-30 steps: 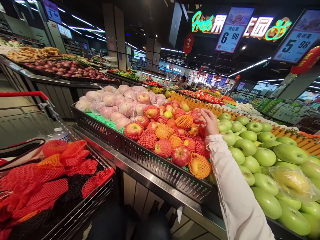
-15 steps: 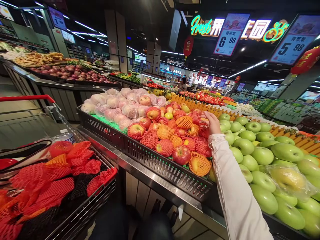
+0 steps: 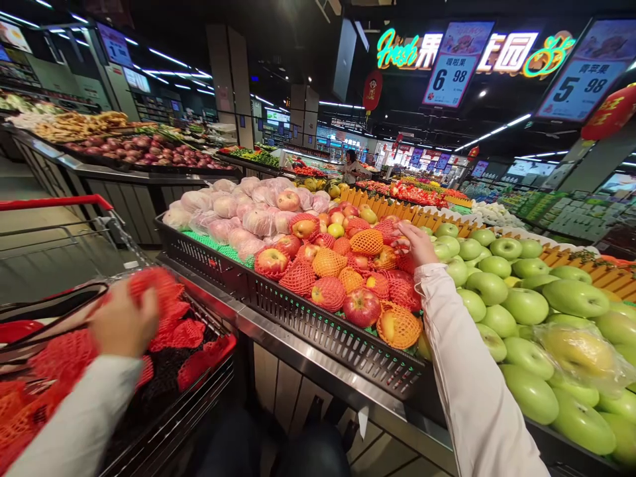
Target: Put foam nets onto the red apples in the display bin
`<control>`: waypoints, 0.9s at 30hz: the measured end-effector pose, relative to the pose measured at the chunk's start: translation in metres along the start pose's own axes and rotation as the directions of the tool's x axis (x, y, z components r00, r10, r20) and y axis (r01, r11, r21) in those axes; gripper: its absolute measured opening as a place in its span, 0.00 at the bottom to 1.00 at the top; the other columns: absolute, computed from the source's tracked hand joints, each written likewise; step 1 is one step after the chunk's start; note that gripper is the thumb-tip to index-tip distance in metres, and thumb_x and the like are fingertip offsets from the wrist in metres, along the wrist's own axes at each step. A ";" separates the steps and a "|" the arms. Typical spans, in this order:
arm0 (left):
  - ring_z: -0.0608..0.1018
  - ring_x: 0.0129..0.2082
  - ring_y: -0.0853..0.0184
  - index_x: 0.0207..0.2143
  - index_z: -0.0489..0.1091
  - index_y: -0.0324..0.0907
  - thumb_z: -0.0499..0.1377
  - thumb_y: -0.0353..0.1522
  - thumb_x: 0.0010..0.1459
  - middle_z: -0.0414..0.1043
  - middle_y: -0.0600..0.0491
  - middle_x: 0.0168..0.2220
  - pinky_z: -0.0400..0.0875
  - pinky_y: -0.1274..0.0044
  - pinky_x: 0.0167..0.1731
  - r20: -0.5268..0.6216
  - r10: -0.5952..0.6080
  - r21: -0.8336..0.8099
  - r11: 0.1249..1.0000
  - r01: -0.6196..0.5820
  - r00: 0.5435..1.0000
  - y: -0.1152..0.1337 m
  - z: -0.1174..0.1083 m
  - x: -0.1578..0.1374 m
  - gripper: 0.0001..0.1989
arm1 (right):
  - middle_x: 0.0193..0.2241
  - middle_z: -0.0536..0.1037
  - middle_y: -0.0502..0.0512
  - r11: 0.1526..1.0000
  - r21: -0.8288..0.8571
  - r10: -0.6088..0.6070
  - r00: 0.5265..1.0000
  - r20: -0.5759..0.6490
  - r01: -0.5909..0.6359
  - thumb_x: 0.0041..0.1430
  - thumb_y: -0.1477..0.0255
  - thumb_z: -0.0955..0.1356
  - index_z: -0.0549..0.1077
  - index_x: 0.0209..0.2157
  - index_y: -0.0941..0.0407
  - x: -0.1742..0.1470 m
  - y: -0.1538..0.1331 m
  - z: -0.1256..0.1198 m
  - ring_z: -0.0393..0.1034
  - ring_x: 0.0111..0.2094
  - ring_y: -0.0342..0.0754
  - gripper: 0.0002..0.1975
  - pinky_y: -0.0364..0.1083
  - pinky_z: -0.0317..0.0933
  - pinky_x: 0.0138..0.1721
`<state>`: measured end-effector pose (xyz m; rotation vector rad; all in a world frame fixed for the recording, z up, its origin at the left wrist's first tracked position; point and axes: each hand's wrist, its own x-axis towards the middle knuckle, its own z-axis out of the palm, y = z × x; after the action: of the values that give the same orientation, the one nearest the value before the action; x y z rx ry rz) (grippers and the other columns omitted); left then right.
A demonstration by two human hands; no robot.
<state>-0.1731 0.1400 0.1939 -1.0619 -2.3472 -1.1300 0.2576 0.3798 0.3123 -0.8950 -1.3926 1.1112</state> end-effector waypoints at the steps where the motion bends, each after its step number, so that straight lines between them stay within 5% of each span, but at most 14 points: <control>1: 0.76 0.31 0.58 0.44 0.67 0.52 0.46 0.41 0.61 0.75 0.53 0.35 0.72 0.64 0.32 -0.073 0.035 -0.081 0.996 -0.041 0.997 0.023 0.014 0.005 0.14 | 0.31 0.78 0.50 1.000 -0.023 0.013 0.999 0.046 -0.012 0.38 0.53 0.78 0.77 0.33 0.54 -0.002 -0.001 0.000 0.71 0.25 0.39 0.24 0.37 0.64 0.20; 3: 0.76 0.28 0.59 0.39 0.67 0.48 0.48 0.42 0.58 0.74 0.52 0.30 0.71 0.67 0.31 -0.179 0.220 -0.308 0.913 -0.267 0.959 0.092 0.041 0.012 0.13 | 0.32 0.78 0.53 0.998 -0.065 0.024 0.990 0.138 -0.015 0.39 0.50 0.77 0.78 0.33 0.56 -0.005 -0.002 0.001 0.71 0.25 0.39 0.25 0.36 0.64 0.20; 5: 0.77 0.30 0.62 0.39 0.67 0.46 0.48 0.43 0.62 0.74 0.52 0.31 0.71 0.69 0.33 -0.191 0.414 -0.542 0.712 -0.447 0.890 0.180 0.064 0.016 0.14 | 0.33 0.79 0.55 0.997 -0.072 0.011 0.974 0.225 0.005 0.41 0.48 0.75 0.79 0.34 0.57 -0.009 -0.002 0.002 0.72 0.27 0.41 0.27 0.37 0.64 0.21; 8: 0.78 0.37 0.60 0.47 0.64 0.42 0.50 0.40 0.64 0.76 0.47 0.38 0.72 0.68 0.39 -0.099 0.651 -0.705 0.488 -0.515 0.753 0.303 0.091 0.011 0.14 | 0.37 0.80 0.55 0.998 -0.008 -0.051 0.963 0.265 0.055 0.41 0.49 0.75 0.78 0.40 0.54 -0.011 -0.001 0.004 0.75 0.32 0.44 0.29 0.40 0.69 0.24; 11: 0.77 0.49 0.56 0.55 0.60 0.41 0.53 0.38 0.64 0.73 0.43 0.51 0.71 0.67 0.45 -0.058 0.796 -0.724 0.381 -0.574 0.602 0.368 0.121 0.008 0.19 | 0.38 0.80 0.51 0.992 -0.020 -0.122 0.984 0.129 0.126 0.37 0.56 0.78 0.75 0.43 0.51 -0.009 0.002 0.007 0.75 0.33 0.45 0.29 0.40 0.69 0.24; 13: 0.75 0.52 0.57 0.57 0.59 0.43 0.52 0.38 0.65 0.70 0.44 0.55 0.70 0.68 0.48 -0.034 0.825 -0.734 0.363 -0.574 0.565 0.377 0.140 0.012 0.20 | 0.35 0.80 0.50 0.986 -0.072 -0.149 0.989 0.008 0.150 0.36 0.58 0.79 0.76 0.39 0.53 -0.004 0.004 0.009 0.73 0.32 0.44 0.26 0.40 0.68 0.23; 16: 0.76 0.50 0.59 0.52 0.63 0.44 0.53 0.40 0.65 0.73 0.47 0.51 0.69 0.69 0.49 -0.014 0.798 -0.776 0.371 -0.510 0.602 0.363 0.159 0.027 0.16 | 0.30 0.79 0.49 0.990 -0.064 -0.135 0.984 -0.119 0.128 0.37 0.56 0.77 0.76 0.31 0.54 0.003 0.006 0.009 0.71 0.28 0.43 0.21 0.41 0.68 0.23; 22: 0.73 0.35 0.65 0.34 0.65 0.42 0.57 0.40 0.61 0.71 0.52 0.34 0.66 0.73 0.40 -0.036 0.723 -0.810 0.383 -0.443 0.690 0.349 0.170 0.038 0.10 | 0.30 0.78 0.49 0.985 0.137 -0.085 0.986 -0.143 0.105 0.42 0.60 0.74 0.72 0.28 0.51 0.005 0.002 0.005 0.74 0.33 0.47 0.13 0.44 0.70 0.26; 27: 0.66 0.28 0.70 0.27 0.60 0.43 0.58 0.42 0.60 0.63 0.58 0.26 0.62 0.77 0.32 0.048 0.741 -0.921 0.292 -0.258 0.670 0.358 0.177 0.022 0.15 | 0.29 0.76 0.49 0.973 0.159 -0.139 0.972 -0.187 0.170 0.43 0.62 0.72 0.68 0.26 0.52 0.000 -0.001 -0.006 0.72 0.33 0.47 0.12 0.45 0.67 0.27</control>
<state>0.0825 0.4340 0.2843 -2.5097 -1.2086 -1.9564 0.2636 0.3801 0.3135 -0.7269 -1.1807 0.9936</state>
